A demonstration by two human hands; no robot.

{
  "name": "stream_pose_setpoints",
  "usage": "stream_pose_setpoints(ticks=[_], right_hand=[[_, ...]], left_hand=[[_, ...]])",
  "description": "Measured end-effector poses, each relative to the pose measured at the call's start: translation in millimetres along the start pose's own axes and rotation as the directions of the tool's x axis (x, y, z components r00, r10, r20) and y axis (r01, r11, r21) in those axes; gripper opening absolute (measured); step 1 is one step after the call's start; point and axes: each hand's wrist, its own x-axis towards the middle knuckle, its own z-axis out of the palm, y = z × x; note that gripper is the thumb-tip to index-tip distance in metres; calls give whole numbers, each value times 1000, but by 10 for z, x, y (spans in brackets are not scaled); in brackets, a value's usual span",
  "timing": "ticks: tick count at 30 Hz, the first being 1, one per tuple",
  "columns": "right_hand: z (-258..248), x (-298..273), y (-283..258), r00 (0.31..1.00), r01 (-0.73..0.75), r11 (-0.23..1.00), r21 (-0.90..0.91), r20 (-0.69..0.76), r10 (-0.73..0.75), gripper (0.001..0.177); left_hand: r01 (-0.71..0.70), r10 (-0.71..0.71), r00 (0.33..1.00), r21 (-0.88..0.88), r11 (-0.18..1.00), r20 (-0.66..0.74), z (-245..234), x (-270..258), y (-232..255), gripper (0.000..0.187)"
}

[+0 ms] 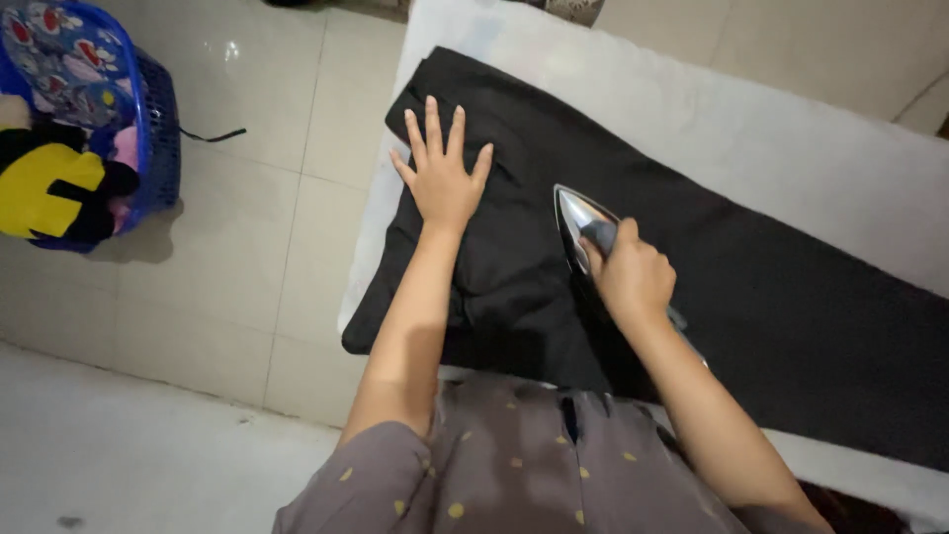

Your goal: Ironing a pair of black pants on an ironing board.

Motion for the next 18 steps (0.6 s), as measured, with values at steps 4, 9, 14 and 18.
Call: stream_pose_setpoints(ticks=[4,9,14,18], right_hand=[[23,237,-49,999,-36,999,-22,-41,35,52],[-51,280,152,999,-1,998,-64,-44,-1,53],[-238,-168,869,995,-81,982,-174,50,91,60],[-477,-265,1215,976,-198,956,-215,52,214,60]], left_hand=[[-9,9,1000,11,1000,14,-13,19,16,67],[-11,11,1000,-10,1000,10,-19,-27,-38,66],[-22,22,1000,-19,1000,9,-81,-7,-25,64],[-37,36,999,-36,999,-7,-197,109,154,54]])
